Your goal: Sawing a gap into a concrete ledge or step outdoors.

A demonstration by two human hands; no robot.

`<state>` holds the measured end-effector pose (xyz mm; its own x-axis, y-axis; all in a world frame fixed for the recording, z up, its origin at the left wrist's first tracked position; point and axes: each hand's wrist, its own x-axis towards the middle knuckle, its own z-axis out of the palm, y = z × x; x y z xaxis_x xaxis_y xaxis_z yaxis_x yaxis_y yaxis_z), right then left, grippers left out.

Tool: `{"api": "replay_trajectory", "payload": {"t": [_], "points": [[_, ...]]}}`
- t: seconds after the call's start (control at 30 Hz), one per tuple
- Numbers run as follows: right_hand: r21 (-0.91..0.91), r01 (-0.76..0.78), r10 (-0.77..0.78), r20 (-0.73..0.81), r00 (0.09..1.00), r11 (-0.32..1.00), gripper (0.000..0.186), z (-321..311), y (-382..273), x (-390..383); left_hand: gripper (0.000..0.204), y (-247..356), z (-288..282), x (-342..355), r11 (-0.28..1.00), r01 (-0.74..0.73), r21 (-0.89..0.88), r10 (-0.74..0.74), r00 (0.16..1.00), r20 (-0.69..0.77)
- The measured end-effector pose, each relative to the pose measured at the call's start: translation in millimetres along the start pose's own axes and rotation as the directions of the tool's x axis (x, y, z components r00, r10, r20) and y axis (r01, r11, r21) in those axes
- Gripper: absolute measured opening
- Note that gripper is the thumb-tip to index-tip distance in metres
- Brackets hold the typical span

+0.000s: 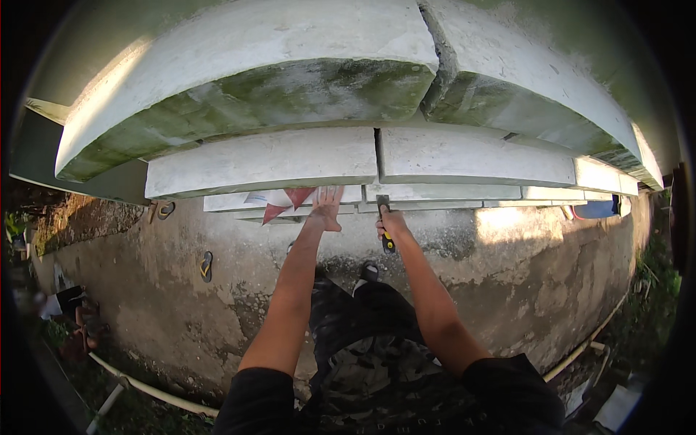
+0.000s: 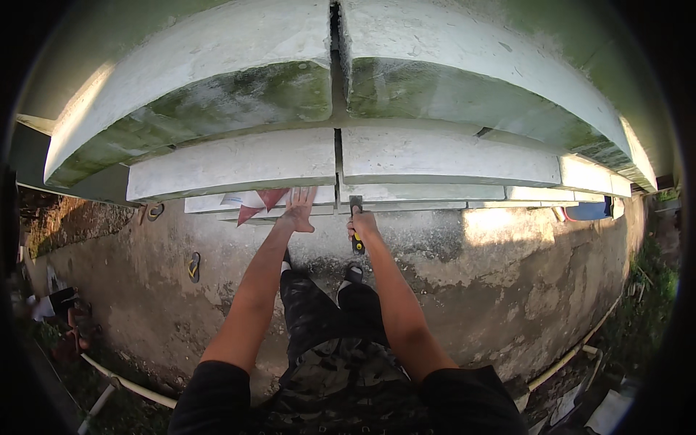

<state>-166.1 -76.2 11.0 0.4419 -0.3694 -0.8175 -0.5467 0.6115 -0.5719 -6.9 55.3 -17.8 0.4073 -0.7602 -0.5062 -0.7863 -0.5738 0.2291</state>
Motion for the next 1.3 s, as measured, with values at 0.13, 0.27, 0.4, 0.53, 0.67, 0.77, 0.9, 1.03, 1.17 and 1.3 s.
{"api": "replay_trajectory", "payload": {"t": [0.13,0.27,0.4,0.53,0.67,0.77,0.9,1.03,1.17,1.3], "points": [[-0.02,0.048,-0.049,-0.042,0.998,0.999,0.038,-3,-32,18,0.124,4,-4,0,1.0,0.009,-0.008,-0.009,1.0,-0.003],[-0.007,0.032,-0.032,-0.034,0.999,0.999,0.038,-9,-35,28,0.124,8,-5,1,1.0,0.001,-0.008,-0.002,0.999,-0.038],[0.0,-0.034,0.034,0.007,0.999,0.999,0.038,-6,-24,22,0.123,1,-1,-2,0.999,0.002,0.033,-0.002,1.0,-0.016],[0.115,-0.016,0.013,0.025,1.0,0.993,0.041,-13,-42,34,0.121,4,-2,3,0.997,-0.041,-0.067,0.042,0.999,0.014],[0.063,-0.023,0.021,0.031,0.999,0.998,0.041,-4,-34,23,0.122,-3,3,-3,0.999,-0.023,0.024,0.023,1.0,0.006],[0.064,-0.039,0.037,0.027,0.999,0.997,0.038,-7,-39,33,0.122,1,-1,3,0.998,-0.052,0.029,0.052,0.998,-0.019],[0.085,0.018,-0.018,0.0,1.0,0.996,0.038,-2,-44,36,0.124,1,-3,3,0.999,-0.04,-0.001,0.04,0.999,0.023],[0.068,-0.05,0.048,0.033,0.998,0.996,0.038,4,-33,25,0.127,-5,3,-1,0.999,-0.021,0.024,0.021,1.0,0.014],[0.068,0.008,-0.005,-0.049,0.999,0.998,0.037,-1,-46,35,0.124,11,-3,3,0.999,-0.008,0.043,0.008,1.0,0.003],[0.152,0.005,-0.007,0.013,1.0,0.988,0.037,11,-35,27,0.125,3,-3,-5,0.999,-0.003,0.046,0.003,1.0,0.011]]}}
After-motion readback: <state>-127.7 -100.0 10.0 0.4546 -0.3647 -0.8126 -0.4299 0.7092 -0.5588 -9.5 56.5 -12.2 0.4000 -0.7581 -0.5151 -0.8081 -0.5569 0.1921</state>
